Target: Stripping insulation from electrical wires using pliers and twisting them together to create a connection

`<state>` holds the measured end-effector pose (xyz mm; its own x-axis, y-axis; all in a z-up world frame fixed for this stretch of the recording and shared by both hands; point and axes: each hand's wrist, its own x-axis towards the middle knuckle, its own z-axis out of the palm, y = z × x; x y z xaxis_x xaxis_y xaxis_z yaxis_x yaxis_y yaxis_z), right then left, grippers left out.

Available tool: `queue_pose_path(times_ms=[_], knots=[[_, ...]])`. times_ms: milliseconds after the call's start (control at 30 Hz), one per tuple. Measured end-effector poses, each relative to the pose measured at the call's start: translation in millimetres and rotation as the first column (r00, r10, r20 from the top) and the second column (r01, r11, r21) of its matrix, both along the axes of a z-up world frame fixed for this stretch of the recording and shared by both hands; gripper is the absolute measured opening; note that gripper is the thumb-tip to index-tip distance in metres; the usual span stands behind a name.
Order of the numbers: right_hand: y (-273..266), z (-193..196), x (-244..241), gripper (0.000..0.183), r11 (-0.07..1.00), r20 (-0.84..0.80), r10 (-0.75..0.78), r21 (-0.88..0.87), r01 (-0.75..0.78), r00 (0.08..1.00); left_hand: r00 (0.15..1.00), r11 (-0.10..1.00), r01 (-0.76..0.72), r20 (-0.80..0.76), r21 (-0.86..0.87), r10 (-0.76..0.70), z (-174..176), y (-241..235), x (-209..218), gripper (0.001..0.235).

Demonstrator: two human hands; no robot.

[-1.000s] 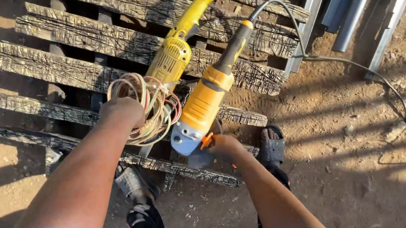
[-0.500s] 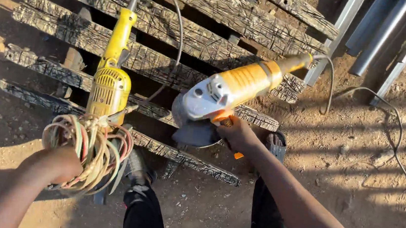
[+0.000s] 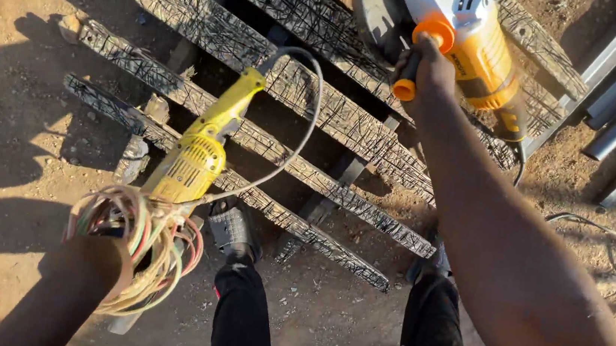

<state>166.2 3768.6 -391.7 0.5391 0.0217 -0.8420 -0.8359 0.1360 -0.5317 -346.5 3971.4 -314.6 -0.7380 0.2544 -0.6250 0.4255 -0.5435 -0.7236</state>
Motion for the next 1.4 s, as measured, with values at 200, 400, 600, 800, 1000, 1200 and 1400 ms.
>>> queue_pose_path(times_ms=[200,400,600,800,1000,1200,1400], knots=[[-44.8,-18.6,-30.3,0.027,0.954,0.22,0.287,-0.148,-0.259,0.932,0.737,0.89,0.446,0.526,0.093,-0.424,55.8,-49.6,88.5,0.035],[-53.7,58.7,-118.9,0.03,0.556,0.511,0.83,-0.784,-0.275,0.221,0.558,0.725,0.685,0.584,0.076,-0.589,72.3,-69.2,124.8,0.023],[-32.1,92.7,-197.7,0.066,0.523,0.122,0.847,-0.018,-0.852,0.518,0.327,0.684,0.687,0.735,0.247,-0.594,35.2,-127.6,203.3,0.024],[-36.4,66.7,-188.8,0.068,0.69,-0.073,0.707,-0.144,-0.709,0.703,0.13,0.686,0.612,0.805,0.395,-0.579,-14.1,-145.7,272.0,0.026],[-39.9,-2.0,-204.0,0.028,0.835,-0.063,0.55,0.011,-0.551,0.833,-0.057,0.672,0.503,0.797,0.543,-0.601,-26.2,-126.7,275.1,0.03],[-49.8,-56.9,-208.2,0.022,0.918,-0.088,0.378,0.168,-0.36,0.921,-0.081,0.949,0.158,0.962,0.271,-0.262,32.5,-61.5,290.0,0.046],[-30.5,-42.1,-201.8,0.034,0.905,-0.049,0.374,0.236,-0.354,0.926,0.039,0.693,-0.644,0.919,0.324,-0.393,11.5,-35.0,254.2,0.056]])
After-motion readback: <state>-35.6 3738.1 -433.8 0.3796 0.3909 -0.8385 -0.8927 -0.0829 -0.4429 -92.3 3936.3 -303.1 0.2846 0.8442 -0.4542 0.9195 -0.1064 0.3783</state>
